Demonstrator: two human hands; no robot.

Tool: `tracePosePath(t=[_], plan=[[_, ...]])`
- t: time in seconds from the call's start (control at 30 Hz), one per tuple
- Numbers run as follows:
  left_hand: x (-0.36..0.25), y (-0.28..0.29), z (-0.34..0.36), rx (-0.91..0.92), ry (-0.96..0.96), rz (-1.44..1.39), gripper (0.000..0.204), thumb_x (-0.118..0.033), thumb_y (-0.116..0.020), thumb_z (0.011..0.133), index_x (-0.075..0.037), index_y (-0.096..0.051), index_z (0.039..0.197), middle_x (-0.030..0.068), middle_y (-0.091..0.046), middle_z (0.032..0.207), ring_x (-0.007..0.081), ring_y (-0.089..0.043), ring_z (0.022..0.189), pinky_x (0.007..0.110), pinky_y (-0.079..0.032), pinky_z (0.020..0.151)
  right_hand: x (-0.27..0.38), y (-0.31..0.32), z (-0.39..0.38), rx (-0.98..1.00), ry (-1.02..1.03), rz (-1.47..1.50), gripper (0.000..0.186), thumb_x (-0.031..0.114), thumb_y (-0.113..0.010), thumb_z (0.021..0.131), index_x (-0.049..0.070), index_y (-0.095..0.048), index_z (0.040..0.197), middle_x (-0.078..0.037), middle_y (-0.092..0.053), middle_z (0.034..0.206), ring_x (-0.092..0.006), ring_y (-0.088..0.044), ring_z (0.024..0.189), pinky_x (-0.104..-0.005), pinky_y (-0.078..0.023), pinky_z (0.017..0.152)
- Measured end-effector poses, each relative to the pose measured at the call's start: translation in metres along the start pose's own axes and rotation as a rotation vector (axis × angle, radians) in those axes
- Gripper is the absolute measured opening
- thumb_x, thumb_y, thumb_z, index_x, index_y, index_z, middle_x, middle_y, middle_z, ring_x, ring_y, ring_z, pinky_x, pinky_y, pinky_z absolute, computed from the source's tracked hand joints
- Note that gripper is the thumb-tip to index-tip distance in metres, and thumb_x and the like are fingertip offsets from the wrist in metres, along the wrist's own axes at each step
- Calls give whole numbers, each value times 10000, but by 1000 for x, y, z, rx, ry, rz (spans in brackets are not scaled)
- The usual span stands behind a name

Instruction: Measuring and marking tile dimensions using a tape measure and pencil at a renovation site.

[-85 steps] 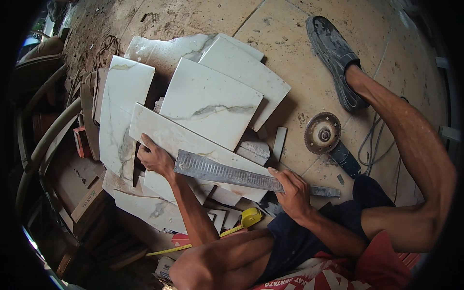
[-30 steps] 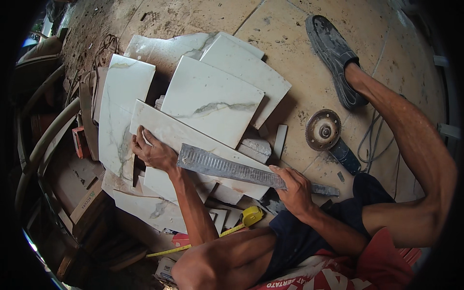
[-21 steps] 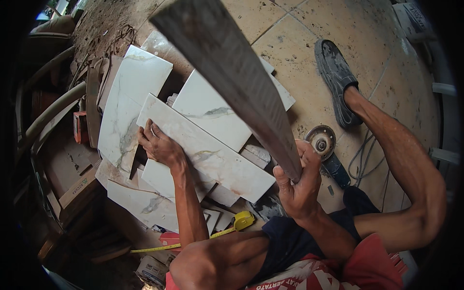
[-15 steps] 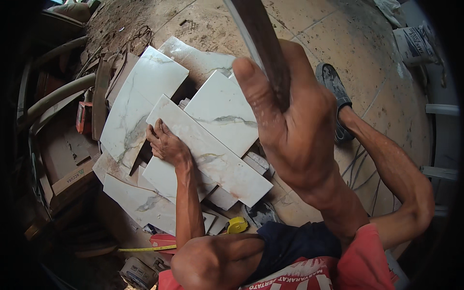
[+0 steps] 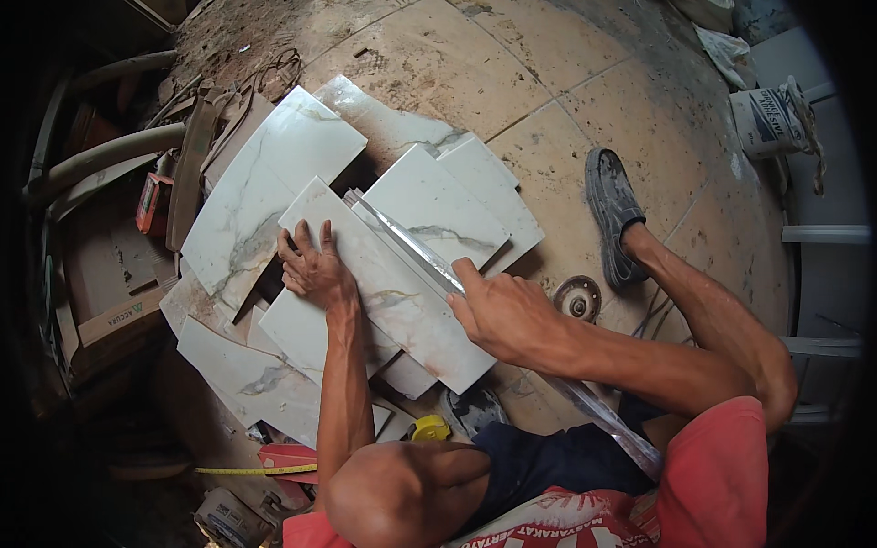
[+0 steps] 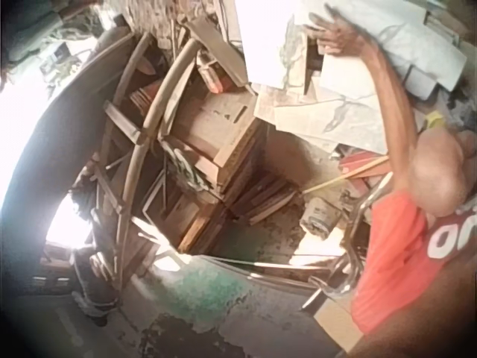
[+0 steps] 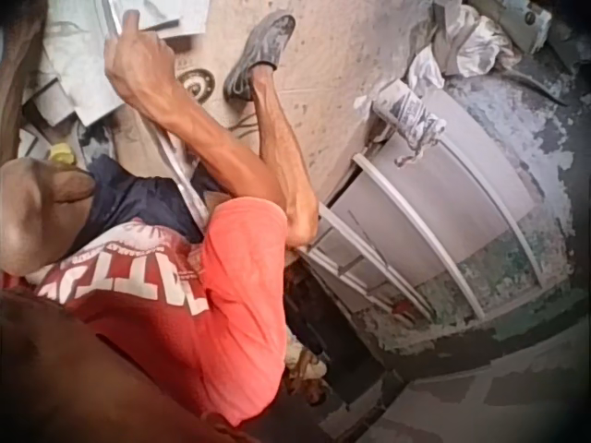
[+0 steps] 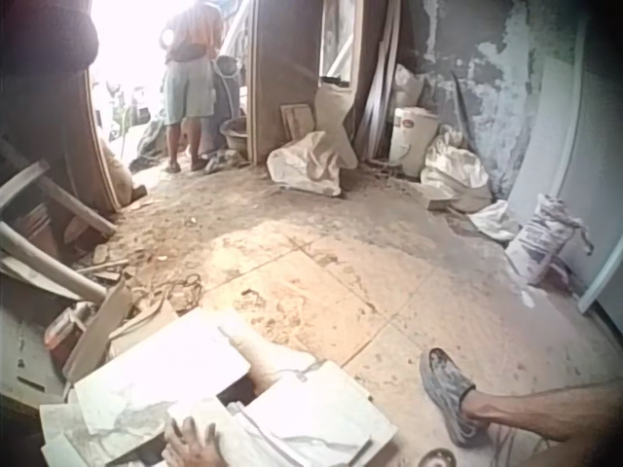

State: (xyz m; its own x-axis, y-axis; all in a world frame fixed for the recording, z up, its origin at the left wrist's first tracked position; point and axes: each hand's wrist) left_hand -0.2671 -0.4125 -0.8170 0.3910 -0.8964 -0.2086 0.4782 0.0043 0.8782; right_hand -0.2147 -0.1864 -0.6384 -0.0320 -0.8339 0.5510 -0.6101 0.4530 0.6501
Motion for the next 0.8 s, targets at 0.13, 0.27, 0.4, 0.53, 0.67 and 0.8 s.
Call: tracePosePath(t=[0.13, 0.27, 0.4, 0.53, 0.67, 0.8], plan=[[-2, 0, 2, -25, -22, 6, 446, -505, -613, 838, -197, -601, 1160, 50, -495, 1301, 245, -553, 1000, 415, -386, 887, 4, -4, 5, 25, -19, -10, 325, 248, -462, 937, -39, -397, 1076, -280, -591, 645, -484, -599, 654, -563, -476, 630], [0, 2, 1, 41, 25, -18, 460, -512, -608, 839, -189, -592, 1167, 56, -485, 1307, 243, -533, 1060, 431, -366, 907, 3, -9, 13, 34, -7, 4, 316, 252, -459, 939, -38, -406, 1054, -279, -595, 652, -481, -602, 657, -558, -481, 634], [-2, 5, 1, 12, -8, -39, 488, -533, -614, 826, -181, -594, 1163, 71, -474, 1316, 241, -519, 1097, 442, -349, 924, 8, -4, 16, 38, 0, -24, 303, 243, -452, 943, -41, -409, 1039, -286, -592, 647, -481, -603, 645, -549, -490, 626], [0, 3, 1, 13, -19, -40, 519, -563, -608, 817, -177, -593, 1164, 79, -475, 1313, 245, -529, 1087, 442, -351, 927, 17, 1, 18, 88, -24, -44, 293, 228, -452, 944, -45, -407, 1040, -291, -588, 638, -484, -600, 627, -544, -495, 611], [4, 0, 1, 31, 3, -40, 524, -570, -601, 823, -193, -596, 1187, 60, -476, 1327, 274, -552, 1059, 446, -352, 930, 18, 0, 10, 83, -5, -94, 284, 215, -456, 943, -43, -401, 1048, -284, -581, 617, -482, -601, 612, -544, -495, 581], [0, 3, 1, 24, 1, -72, 507, -545, -612, 829, -181, -594, 1182, 74, -471, 1327, 263, -549, 1064, 445, -348, 936, 9, 6, -31, 157, -80, -123, 279, 210, -462, 945, -33, -391, 1061, -263, -564, 571, -474, -595, 568, -542, -486, 528]])
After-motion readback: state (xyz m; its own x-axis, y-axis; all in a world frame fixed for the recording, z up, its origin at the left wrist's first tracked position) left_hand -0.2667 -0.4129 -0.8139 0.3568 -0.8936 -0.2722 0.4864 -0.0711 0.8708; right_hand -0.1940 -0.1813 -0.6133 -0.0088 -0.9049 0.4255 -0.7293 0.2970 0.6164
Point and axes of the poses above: each hand's wrist, its own z-axis towards the middle knuckle, its own y-axis out of the back of the hand, x = y × z
